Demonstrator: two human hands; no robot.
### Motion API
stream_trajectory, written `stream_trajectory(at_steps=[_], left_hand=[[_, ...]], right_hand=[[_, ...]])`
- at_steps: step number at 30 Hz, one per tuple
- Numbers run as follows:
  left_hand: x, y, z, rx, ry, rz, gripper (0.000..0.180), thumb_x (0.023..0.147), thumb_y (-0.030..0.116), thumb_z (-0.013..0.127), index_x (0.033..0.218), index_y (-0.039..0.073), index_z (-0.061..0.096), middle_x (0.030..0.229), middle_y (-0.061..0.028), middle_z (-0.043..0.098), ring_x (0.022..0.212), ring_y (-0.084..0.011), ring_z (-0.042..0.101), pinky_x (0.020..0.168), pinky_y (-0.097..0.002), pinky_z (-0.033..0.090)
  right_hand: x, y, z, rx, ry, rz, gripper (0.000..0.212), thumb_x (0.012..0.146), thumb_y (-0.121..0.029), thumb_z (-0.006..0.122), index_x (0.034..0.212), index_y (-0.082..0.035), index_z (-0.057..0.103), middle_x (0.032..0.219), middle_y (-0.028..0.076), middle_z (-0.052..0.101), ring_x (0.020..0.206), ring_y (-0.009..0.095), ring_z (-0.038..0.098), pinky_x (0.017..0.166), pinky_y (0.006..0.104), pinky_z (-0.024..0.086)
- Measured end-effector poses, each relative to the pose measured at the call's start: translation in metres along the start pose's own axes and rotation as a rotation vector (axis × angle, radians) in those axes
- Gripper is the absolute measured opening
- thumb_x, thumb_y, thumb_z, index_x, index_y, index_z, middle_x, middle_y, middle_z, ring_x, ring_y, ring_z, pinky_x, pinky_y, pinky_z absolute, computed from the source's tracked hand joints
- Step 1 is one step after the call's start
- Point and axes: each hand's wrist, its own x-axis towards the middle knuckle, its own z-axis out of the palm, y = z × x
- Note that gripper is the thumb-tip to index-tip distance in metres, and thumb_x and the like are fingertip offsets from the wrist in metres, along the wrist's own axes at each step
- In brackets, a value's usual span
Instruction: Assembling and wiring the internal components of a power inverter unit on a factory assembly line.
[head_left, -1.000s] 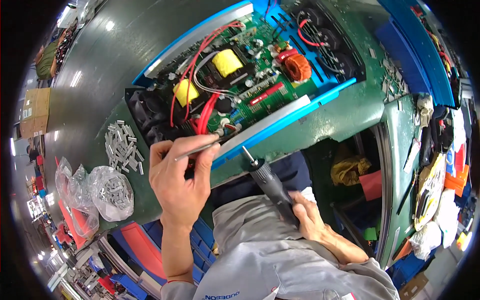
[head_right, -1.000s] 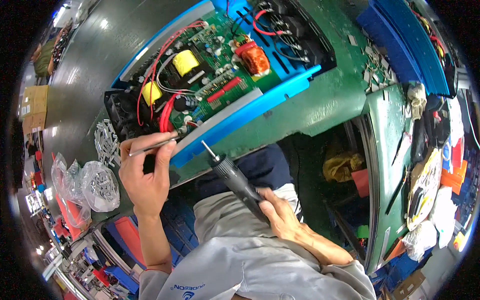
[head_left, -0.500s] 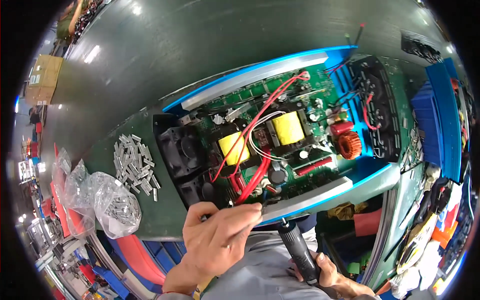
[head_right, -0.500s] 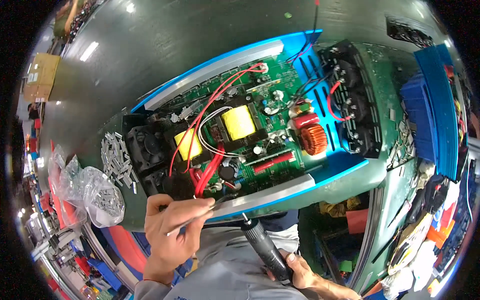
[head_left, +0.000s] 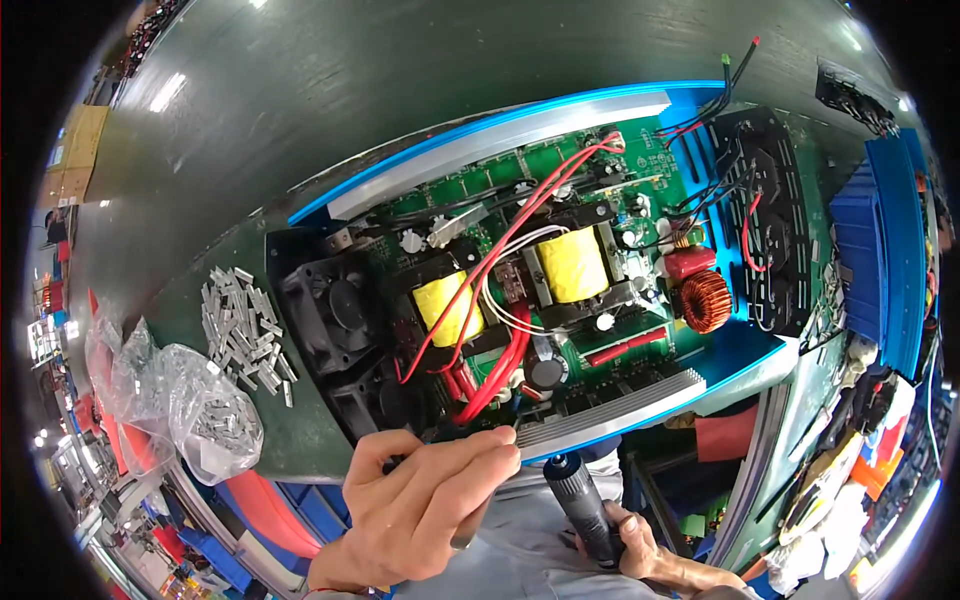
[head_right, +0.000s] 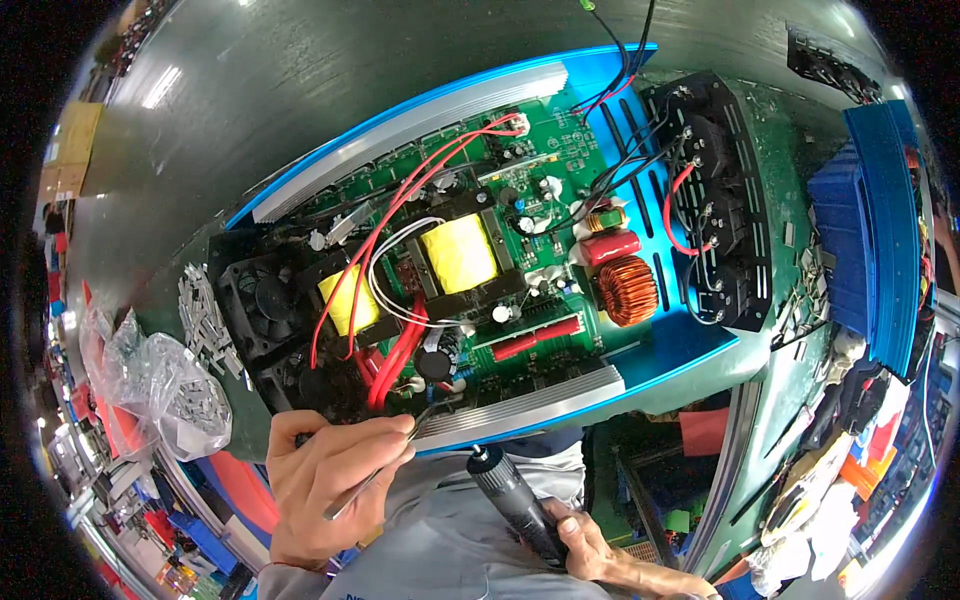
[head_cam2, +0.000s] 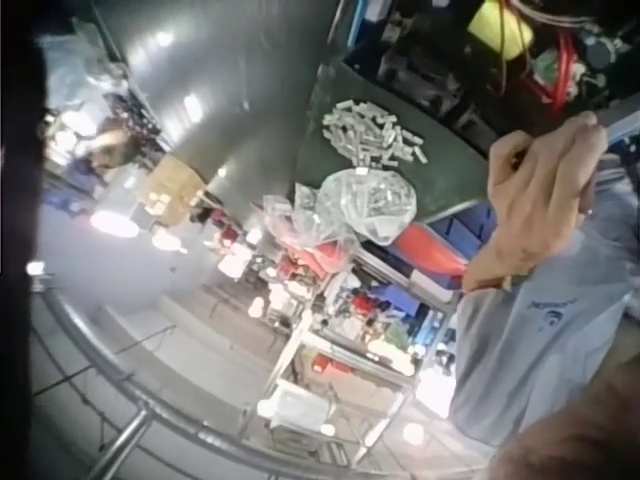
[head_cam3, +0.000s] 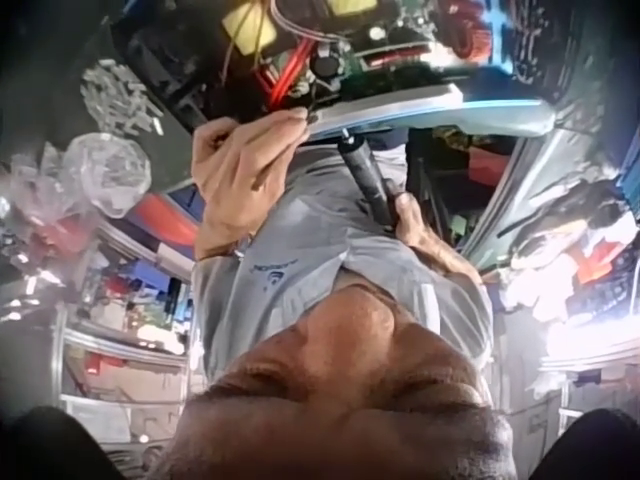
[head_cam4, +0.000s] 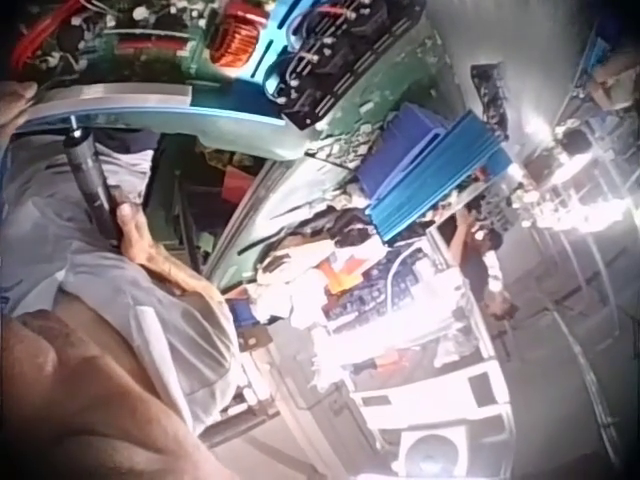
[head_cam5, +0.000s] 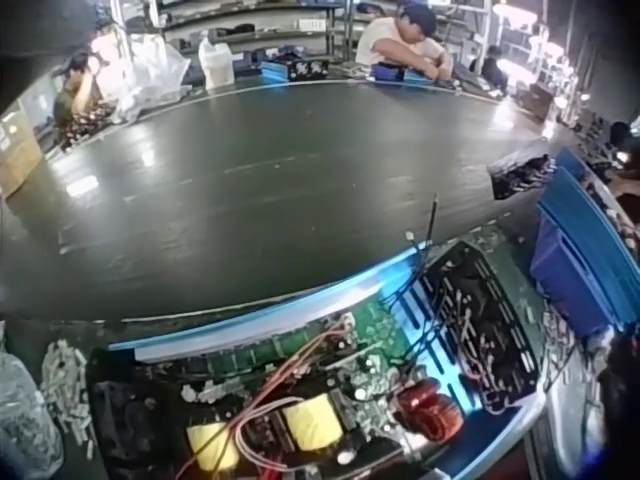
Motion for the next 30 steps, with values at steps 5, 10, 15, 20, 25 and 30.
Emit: stream_trajectory(at_steps=[5,10,15,20,25,30], left_hand=[[0.002,0.003,0.000,0.011,0.008,-0.008,0.041,0.081,0.008,0.086,0.113,0.016,0.062,0.101,0.0006,0.079,0.076,-0.0114,0.070,0.075,-0.0311,0.041],[-0.001,-0.007,0.003,-0.021,0.058,0.104,0.035,0.082,0.004,0.080,0.114,0.010,0.067,0.105,0.0010,0.078,0.075,-0.0079,0.070,0.070,-0.0256,0.041],[0.000,-0.004,0.002,-0.038,0.060,0.065,0.037,0.081,0.005,0.083,0.112,0.013,0.066,0.103,0.0021,0.079,0.078,-0.0087,0.071,0.073,-0.0277,0.042],[0.006,-0.006,0.001,-0.143,0.008,0.011,0.032,0.086,0.006,0.079,0.113,0.013,0.064,0.105,-0.0048,0.079,0.083,-0.0170,0.073,0.075,-0.0347,0.047],[0.009,0.014,-0.007,-0.661,0.638,-0.106,0.007,0.095,0.009,0.063,0.098,0.005,0.058,0.096,-0.0164,0.068,0.079,-0.0285,0.069,0.074,-0.0369,0.057],[0.017,0.011,-0.015,-0.098,0.267,-0.015,0.018,0.090,0.019,0.071,0.097,0.006,0.062,0.090,-0.0078,0.062,0.070,-0.0222,0.059,0.061,-0.0331,0.050]], right_hand=[[-0.002,-0.002,0.002,0.089,-0.025,0.062,0.104,0.096,-0.083,0.025,0.134,0.009,0.054,0.092,0.012,0.069,0.079,0.015,0.063,0.072,0.0277,0.048],[0.000,-0.004,0.005,0.253,-0.082,0.125,0.110,0.091,-0.088,0.027,0.134,0.009,0.054,0.090,0.011,0.068,0.076,0.015,0.062,0.069,0.0275,0.047],[0.002,0.008,0.008,0.350,-0.064,0.072,0.107,0.092,-0.086,0.034,0.129,0.011,0.055,0.088,0.012,0.068,0.073,0.015,0.062,0.069,0.0282,0.046],[0.005,0.007,0.003,0.195,-0.089,-0.016,0.090,0.095,-0.071,0.048,0.126,0.013,0.056,0.088,0.012,0.069,0.074,0.016,0.062,0.072,0.0294,0.048],[0.001,0.013,0.009,0.177,-0.040,-0.012,0.077,0.095,-0.057,0.058,0.129,0.012,0.056,0.087,0.011,0.070,0.076,0.017,0.064,0.079,0.0307,0.050],[-0.005,0.004,0.020,0.059,0.175,0.048,0.049,0.094,-0.035,0.077,0.130,-0.005,0.060,0.086,0.005,0.063,0.067,0.017,0.059,0.060,0.0314,0.049]])
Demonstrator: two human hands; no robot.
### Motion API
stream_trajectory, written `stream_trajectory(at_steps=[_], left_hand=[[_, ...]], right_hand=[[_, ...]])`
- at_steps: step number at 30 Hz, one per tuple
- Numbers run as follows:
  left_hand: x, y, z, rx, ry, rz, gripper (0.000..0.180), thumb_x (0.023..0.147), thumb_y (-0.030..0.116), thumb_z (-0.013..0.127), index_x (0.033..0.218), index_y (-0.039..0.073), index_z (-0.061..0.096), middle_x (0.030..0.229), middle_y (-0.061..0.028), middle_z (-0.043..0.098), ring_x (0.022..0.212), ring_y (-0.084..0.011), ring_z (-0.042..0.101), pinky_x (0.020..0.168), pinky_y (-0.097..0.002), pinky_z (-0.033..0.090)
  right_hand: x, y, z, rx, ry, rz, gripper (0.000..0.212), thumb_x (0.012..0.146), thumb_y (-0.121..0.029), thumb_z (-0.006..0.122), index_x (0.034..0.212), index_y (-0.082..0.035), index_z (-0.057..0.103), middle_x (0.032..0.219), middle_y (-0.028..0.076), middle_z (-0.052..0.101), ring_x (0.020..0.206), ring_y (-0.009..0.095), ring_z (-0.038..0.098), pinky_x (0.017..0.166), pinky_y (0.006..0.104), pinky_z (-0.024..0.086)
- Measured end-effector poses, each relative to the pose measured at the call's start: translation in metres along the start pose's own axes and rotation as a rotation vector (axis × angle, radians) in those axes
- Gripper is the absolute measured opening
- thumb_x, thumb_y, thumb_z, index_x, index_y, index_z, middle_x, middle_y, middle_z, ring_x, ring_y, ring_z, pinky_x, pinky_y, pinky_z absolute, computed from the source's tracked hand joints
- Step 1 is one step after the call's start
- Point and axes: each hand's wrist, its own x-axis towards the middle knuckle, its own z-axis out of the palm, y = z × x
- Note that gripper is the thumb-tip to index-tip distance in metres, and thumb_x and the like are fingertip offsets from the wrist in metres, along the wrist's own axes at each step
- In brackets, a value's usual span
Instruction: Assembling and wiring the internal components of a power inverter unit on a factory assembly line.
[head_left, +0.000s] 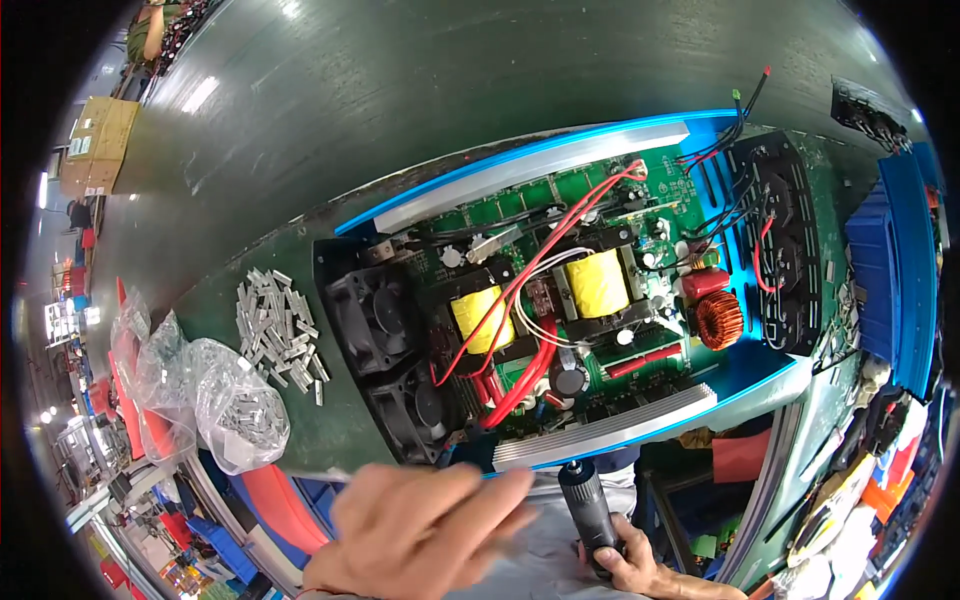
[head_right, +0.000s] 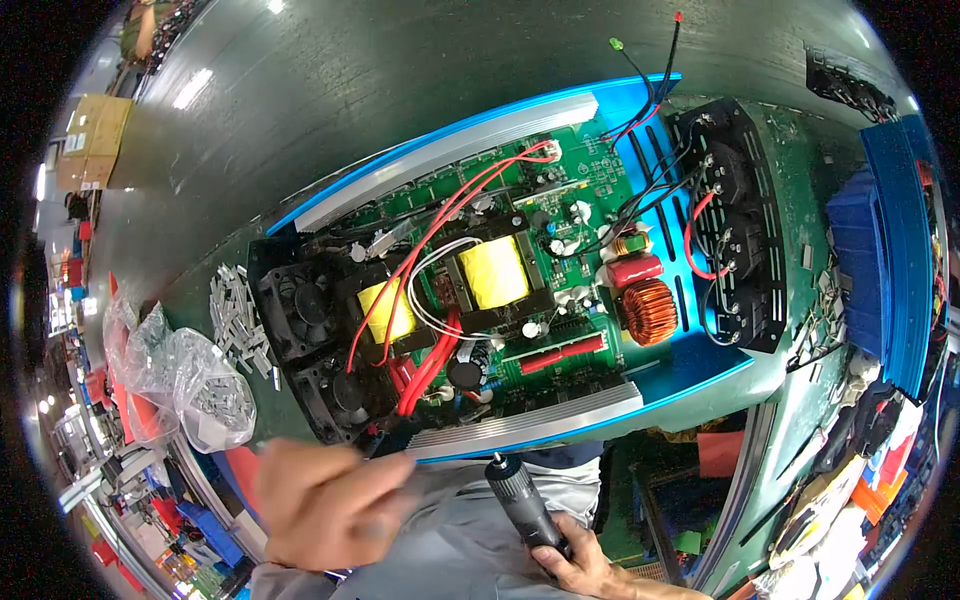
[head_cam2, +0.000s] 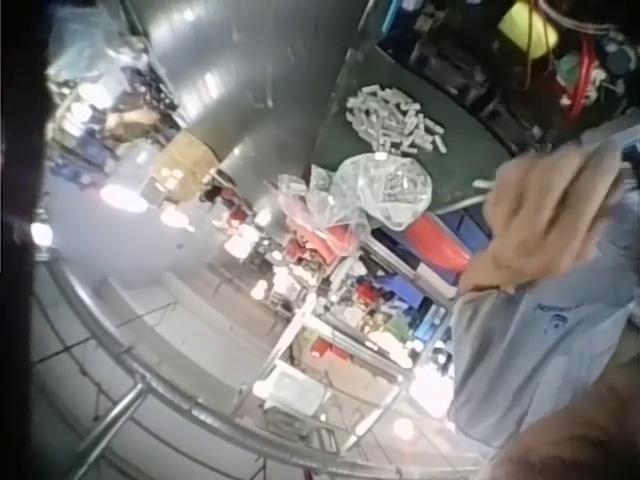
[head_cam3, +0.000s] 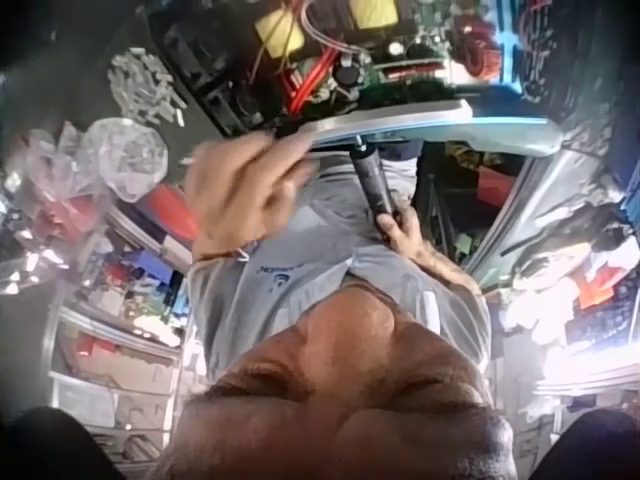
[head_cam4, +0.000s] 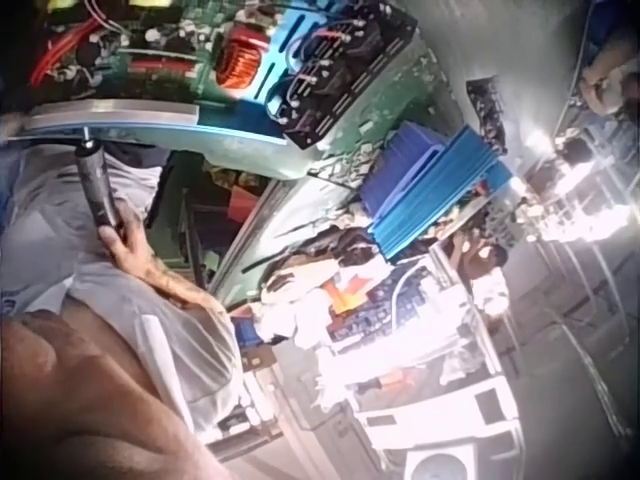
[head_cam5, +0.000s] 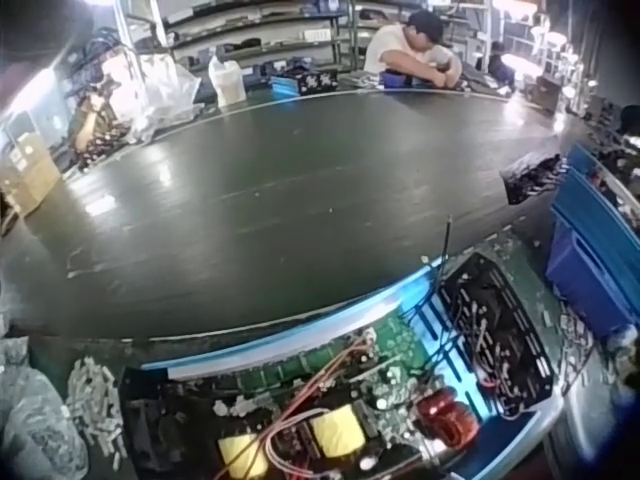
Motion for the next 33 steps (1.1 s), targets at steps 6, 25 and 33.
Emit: stream_trajectory(at_steps=[6,25,33], left_hand=[[0.006,0.004,0.004,0.316,-0.504,0.148,0.051,0.072,0.017,0.086,0.119,0.003,0.070,0.093,-0.0016,0.059,0.072,-0.0208,0.056,0.060,-0.0330,0.046],[0.006,-0.017,0.007,0.242,-0.682,0.213,0.055,0.068,0.015,0.081,0.117,-0.003,0.066,0.104,-0.0076,0.057,0.081,-0.0208,0.058,0.066,-0.0309,0.052],[0.010,-0.018,0.008,0.179,-0.736,0.184,0.052,0.069,0.015,0.081,0.116,-0.002,0.066,0.099,-0.0043,0.056,0.081,-0.0178,0.061,0.066,-0.0302,0.053]], right_hand=[[0.011,0.038,-0.006,-0.447,0.054,-0.269,0.058,0.090,-0.030,0.078,0.128,0.004,0.050,0.084,0.020,0.068,0.069,0.034,0.069,0.065,0.0446,0.055],[0.020,0.026,-0.006,-0.030,-0.068,-0.153,0.091,0.094,-0.082,0.034,0.111,0.005,0.054,0.090,0.015,0.068,0.075,0.017,0.063,0.072,0.0328,0.052],[0.024,0.014,0.000,0.163,-0.237,0.017,0.100,0.096,-0.081,0.032,0.127,0.010,0.056,0.087,0.011,0.066,0.078,0.017,0.062,0.071,0.0317,0.048]])
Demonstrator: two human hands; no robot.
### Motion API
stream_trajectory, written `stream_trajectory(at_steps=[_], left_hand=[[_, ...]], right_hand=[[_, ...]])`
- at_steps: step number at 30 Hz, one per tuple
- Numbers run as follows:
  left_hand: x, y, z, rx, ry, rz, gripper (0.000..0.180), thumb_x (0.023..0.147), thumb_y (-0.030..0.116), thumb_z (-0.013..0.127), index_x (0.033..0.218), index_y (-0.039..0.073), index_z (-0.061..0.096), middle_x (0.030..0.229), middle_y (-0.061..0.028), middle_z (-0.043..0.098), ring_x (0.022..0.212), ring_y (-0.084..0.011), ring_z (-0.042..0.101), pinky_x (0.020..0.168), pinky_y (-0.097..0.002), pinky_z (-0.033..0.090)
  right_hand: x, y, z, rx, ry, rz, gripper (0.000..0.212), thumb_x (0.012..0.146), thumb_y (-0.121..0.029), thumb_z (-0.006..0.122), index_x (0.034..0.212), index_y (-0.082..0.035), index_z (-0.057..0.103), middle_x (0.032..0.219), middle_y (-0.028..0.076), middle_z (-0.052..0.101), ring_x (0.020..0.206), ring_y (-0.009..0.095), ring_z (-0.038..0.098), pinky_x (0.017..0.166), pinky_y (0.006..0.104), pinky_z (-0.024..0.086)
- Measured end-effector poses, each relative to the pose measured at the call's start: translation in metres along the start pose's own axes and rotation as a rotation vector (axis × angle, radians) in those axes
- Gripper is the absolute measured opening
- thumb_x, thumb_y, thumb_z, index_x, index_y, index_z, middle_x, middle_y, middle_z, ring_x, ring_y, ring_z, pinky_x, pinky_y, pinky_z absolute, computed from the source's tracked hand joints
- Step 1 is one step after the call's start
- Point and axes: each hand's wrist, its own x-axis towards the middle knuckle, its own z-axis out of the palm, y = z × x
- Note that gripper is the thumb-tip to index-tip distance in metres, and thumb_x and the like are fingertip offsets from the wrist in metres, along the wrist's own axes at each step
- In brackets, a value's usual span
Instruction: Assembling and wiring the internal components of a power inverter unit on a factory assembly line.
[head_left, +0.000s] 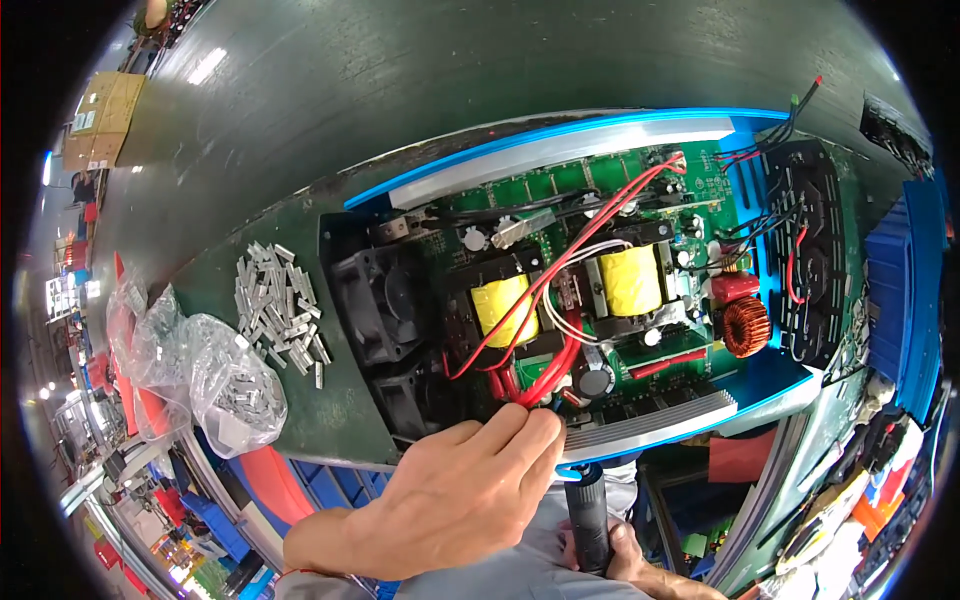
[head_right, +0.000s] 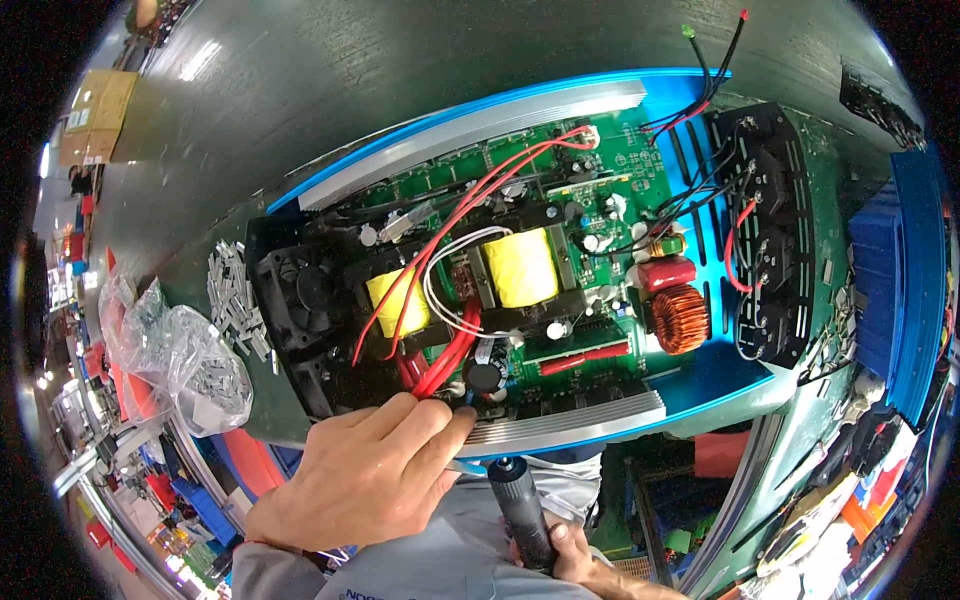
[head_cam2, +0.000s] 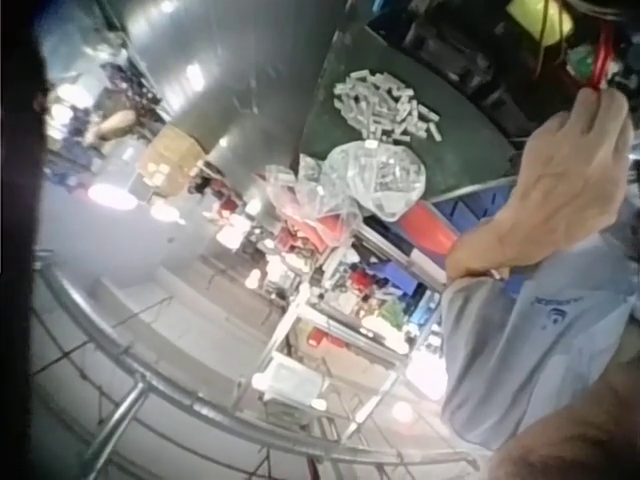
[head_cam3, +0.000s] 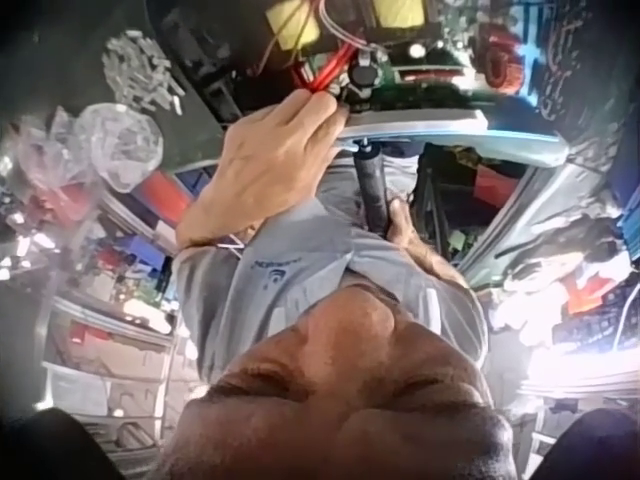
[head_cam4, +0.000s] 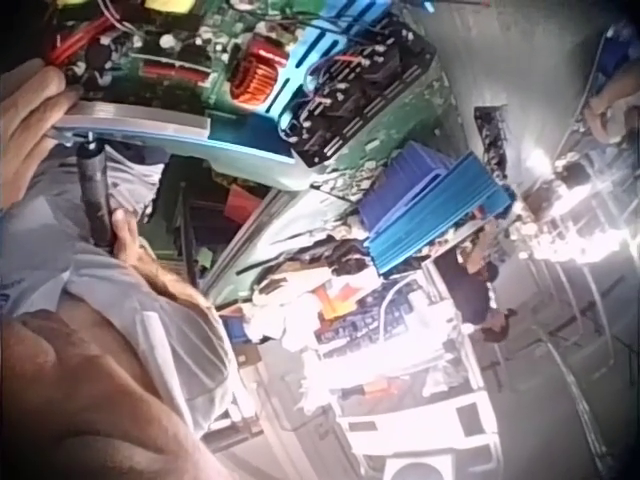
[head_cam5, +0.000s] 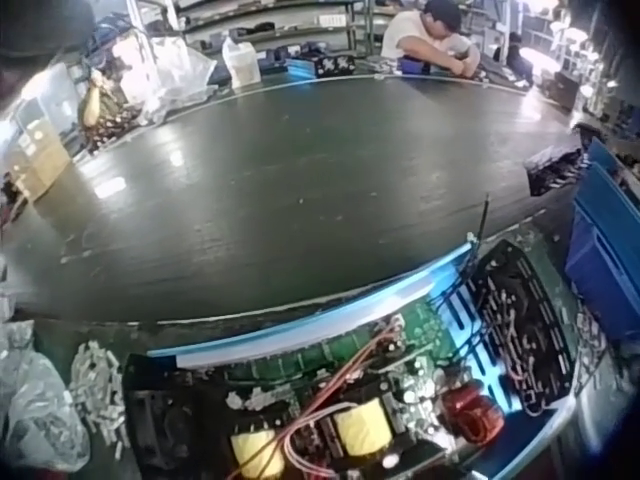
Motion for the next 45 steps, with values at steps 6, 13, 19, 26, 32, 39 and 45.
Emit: stream_trajectory(at_steps=[6,13,19,26,32,39,45], left_hand=[[0.002,0.008,0.001,0.028,0.094,-0.031,0.046,0.068,0.016,0.082,0.110,0.002,0.069,0.096,-0.0042,0.057,0.081,-0.0201,0.061,0.064,-0.0330,0.052],[-0.008,0.012,0.002,0.116,0.405,-0.040,0.039,0.068,0.020,0.087,0.103,0.009,0.074,0.090,-0.0019,0.061,0.071,-0.0208,0.061,0.060,-0.0334,0.050],[-0.063,-0.002,0.009,-0.097,0.923,-0.353,0.013,0.084,0.002,0.079,0.097,0.004,0.076,0.086,-0.0089,0.068,0.068,-0.0185,0.065,0.059,-0.0302,0.050],[-0.085,-0.039,0.078,-0.158,0.958,-0.560,0.011,0.090,0.006,0.074,0.101,0.007,0.073,0.093,-0.0085,0.066,0.077,-0.0229,0.067,0.065,-0.0335,0.053],[-0.109,-0.049,0.085,-0.155,0.986,-0.563,0.021,0.087,0.003,0.071,0.108,0.006,0.067,0.098,-0.0097,0.062,0.092,-0.0316,0.062,0.079,-0.0426,0.051],[-0.123,-0.057,0.069,0.096,0.963,-0.510,0.028,0.087,0.012,0.073,0.114,0.006,0.065,0.110,-0.0133,0.066,0.105,-0.0350,0.062,0.093,-0.0442,0.048],[-0.176,-0.106,0.041,0.141,0.821,-1.174,0.029,0.095,0.022,0.065,0.119,0.008,0.071,0.117,-0.0201,0.068,0.112,-0.0394,0.062,0.097,-0.0479,0.048]], right_hand=[[0.012,0.021,-0.015,0.578,-0.403,0.016,0.097,0.098,-0.075,0.031,0.132,0.013,0.052,0.076,0.010,0.063,0.068,0.017,0.057,0.065,0.0273,0.042],[-0.018,0.019,-0.041,-0.395,0.180,-0.139,0.099,0.094,-0.084,0.023,0.115,0.004,0.061,0.078,0.007,0.067,0.069,0.013,0.060,0.064,0.0282,0.047],[-0.011,0.042,-0.039,-0.206,0.328,-0.344,0.103,0.085,-0.089,0.044,0.129,0.004,0.054,0.073,0.006,0.062,0.062,0.015,0.060,0.057,0.0295,0.050],[0.009,0.059,-0.053,-0.068,0.382,-0.537,0.072,0.091,-0.070,0.052,0.118,-0.003,0.059,0.071,0.000,0.055,0.057,0.011,0.050,0.049,0.0253,0.037],[0.001,0.010,-0.035,0.262,0.438,-0.649,0.075,0.091,-0.063,0.049,0.134,-0.001,0.054,0.091,0.009,0.065,0.076,0.021,0.060,0.068,0.0331,0.048],[0.001,-0.006,-0.035,0.147,0.673,-0.791,0.068,0.095,-0.056,0.042,0.130,0.002,0.056,0.083,0.011,0.062,0.070,0.021,0.059,0.065,0.0321,0.047],[0.017,0.050,-0.039,0.128,0.785,-0.806,0.071,0.093,-0.063,0.047,0.127,-0.002,0.058,0.072,0.002,0.057,0.058,0.013,0.053,0.052,0.0263,0.040]])
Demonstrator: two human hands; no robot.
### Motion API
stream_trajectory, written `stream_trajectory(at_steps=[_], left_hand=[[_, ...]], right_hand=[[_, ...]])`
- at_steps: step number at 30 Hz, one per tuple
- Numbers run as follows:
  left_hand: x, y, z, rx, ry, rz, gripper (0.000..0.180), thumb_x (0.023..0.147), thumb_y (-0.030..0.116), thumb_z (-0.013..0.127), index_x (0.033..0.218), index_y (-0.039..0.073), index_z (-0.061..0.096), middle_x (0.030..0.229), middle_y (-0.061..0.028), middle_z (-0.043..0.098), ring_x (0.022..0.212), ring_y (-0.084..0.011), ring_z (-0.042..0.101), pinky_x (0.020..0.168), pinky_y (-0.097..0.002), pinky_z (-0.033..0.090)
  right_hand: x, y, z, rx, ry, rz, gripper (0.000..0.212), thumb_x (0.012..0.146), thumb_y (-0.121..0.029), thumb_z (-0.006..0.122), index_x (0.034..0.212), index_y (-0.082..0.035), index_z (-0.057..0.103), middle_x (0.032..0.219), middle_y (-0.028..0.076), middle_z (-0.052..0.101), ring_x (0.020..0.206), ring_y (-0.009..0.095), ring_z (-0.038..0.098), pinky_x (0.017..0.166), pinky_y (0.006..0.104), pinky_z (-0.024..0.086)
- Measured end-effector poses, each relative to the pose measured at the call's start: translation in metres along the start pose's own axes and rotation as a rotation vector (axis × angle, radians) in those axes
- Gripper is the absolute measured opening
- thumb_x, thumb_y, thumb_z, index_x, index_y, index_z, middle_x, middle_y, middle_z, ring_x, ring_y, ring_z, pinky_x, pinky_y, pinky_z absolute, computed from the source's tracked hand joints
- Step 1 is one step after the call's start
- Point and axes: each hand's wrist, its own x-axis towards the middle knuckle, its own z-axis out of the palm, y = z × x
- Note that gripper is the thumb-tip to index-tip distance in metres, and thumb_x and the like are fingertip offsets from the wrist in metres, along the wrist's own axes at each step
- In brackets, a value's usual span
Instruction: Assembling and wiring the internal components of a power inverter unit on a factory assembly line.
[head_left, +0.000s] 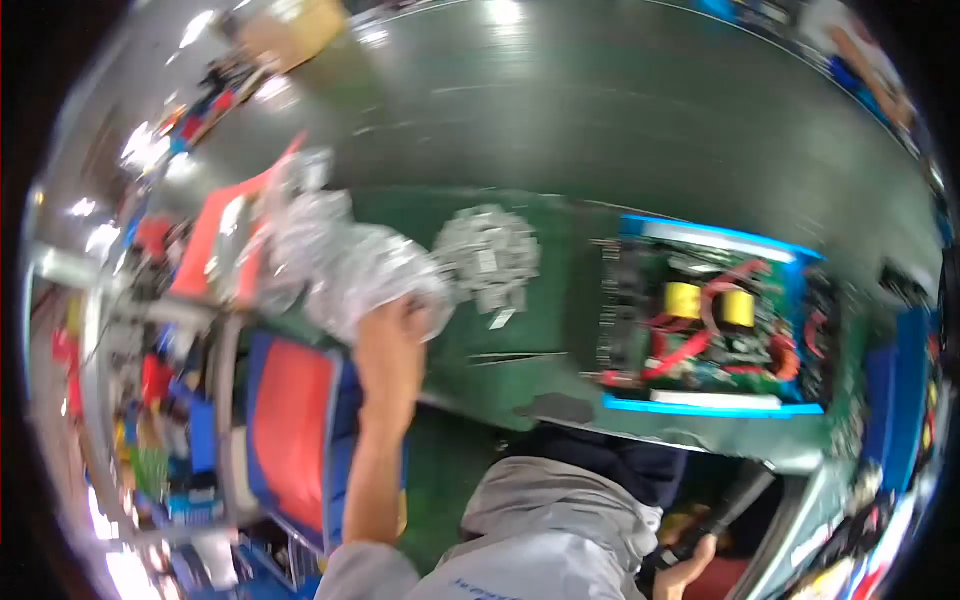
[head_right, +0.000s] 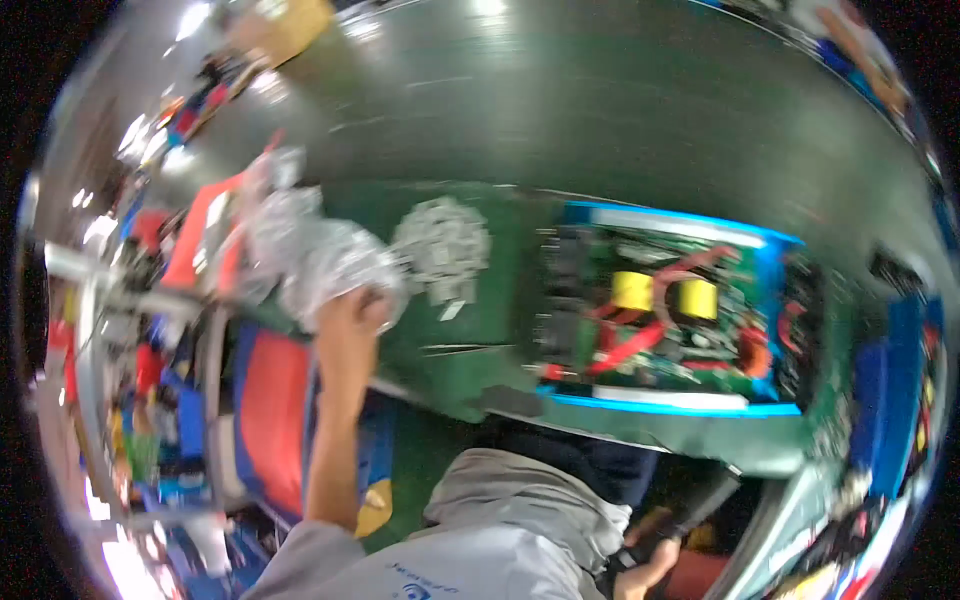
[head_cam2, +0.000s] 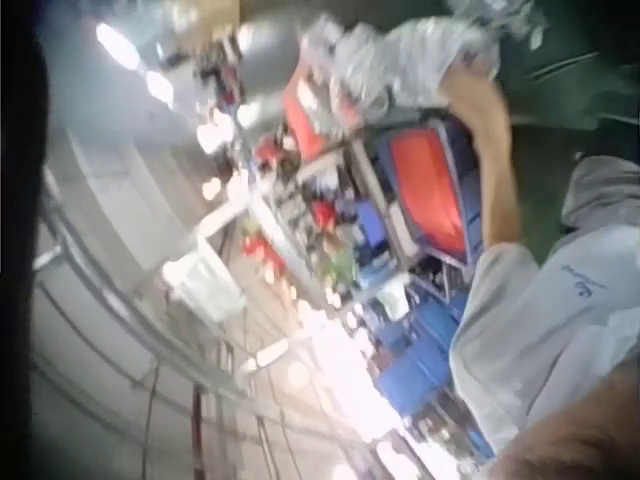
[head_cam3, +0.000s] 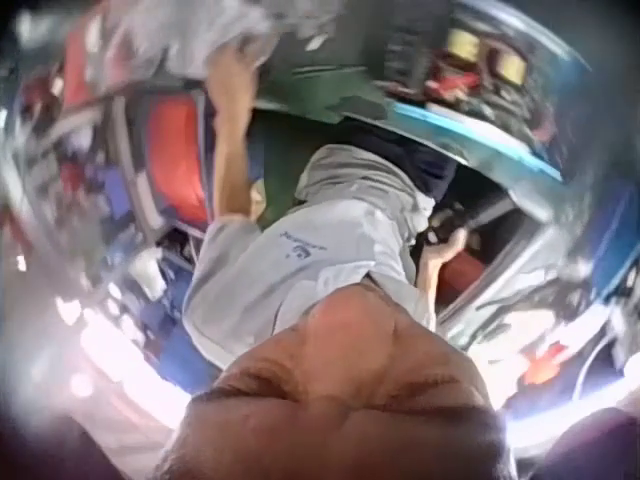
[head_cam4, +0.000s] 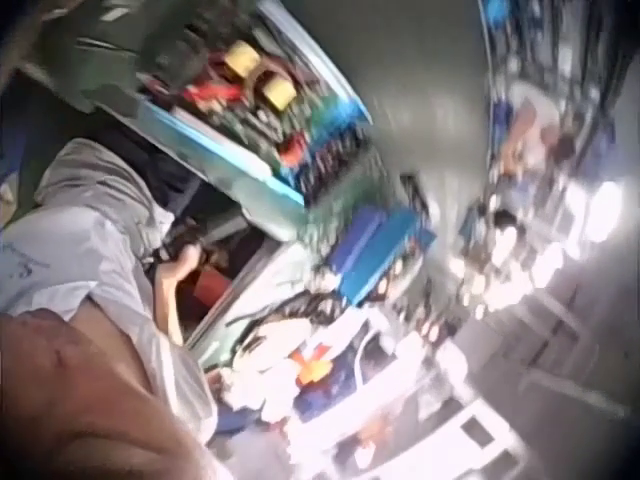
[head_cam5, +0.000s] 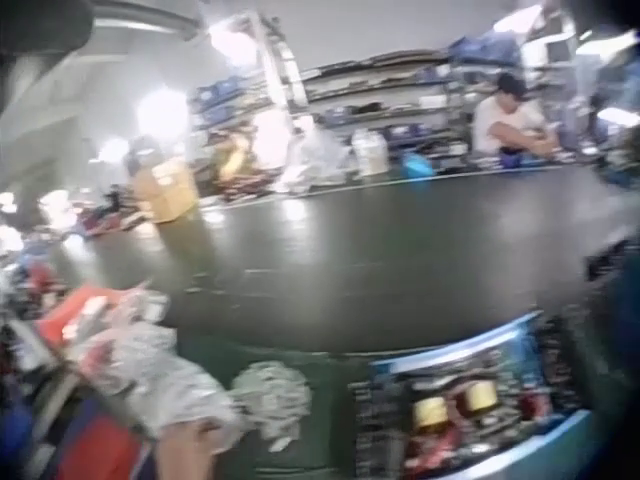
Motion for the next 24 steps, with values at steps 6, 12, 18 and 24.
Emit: stream_trajectory(at_steps=[6,12,18,24], left_hand=[[0.017,-0.088,0.009,-0.151,-0.007,0.070,0.024,0.100,0.018,0.065,0.110,-0.002,0.071,0.096,-0.0166,0.070,0.085,-0.0256,0.068,0.077,-0.0358,0.055],[0.030,-0.070,0.016,-0.196,0.129,0.251,0.026,0.101,0.019,0.065,0.114,-0.003,0.071,0.099,-0.0135,0.072,0.083,-0.0224,0.067,0.073,-0.0351,0.052],[0.012,-0.029,0.003,-0.577,0.141,0.204,0.019,0.103,0.013,0.062,0.110,-0.004,0.067,0.104,-0.0120,0.071,0.082,-0.0188,0.069,0.074,-0.0300,0.059],[-0.003,0.049,-0.028,-0.685,-0.084,0.529,0.029,0.101,0.027,0.069,0.128,0.016,0.070,0.097,-0.0111,0.078,0.082,-0.0219,0.076,0.074,-0.0313,0.059]], right_hand=[[-0.005,-0.043,0.030,-0.443,-0.440,0.273,0.048,0.091,-0.046,0.054,0.099,-0.001,0.065,0.084,0.004,0.064,0.077,0.013,0.057,0.069,0.0307,0.047],[-0.009,-0.025,0.003,-0.250,-0.518,0.246,0.040,0.105,-0.040,0.055,0.113,-0.001,0.055,0.091,0.004,0.063,0.080,0.011,0.055,0.075,0.0277,0.045],[-0.010,-0.025,0.011,-0.333,-0.556,0.126,0.034,0.107,-0.039,0.053,0.106,-0.005,0.055,0.078,0.000,0.059,0.067,0.010,0.051,0.061,0.0283,0.043],[-0.009,-0.023,0.020,-0.449,-0.650,0.044,0.038,0.107,-0.039,0.052,0.126,-0.006,0.056,0.081,0.001,0.062,0.068,0.013,0.054,0.062,0.0301,0.043]])
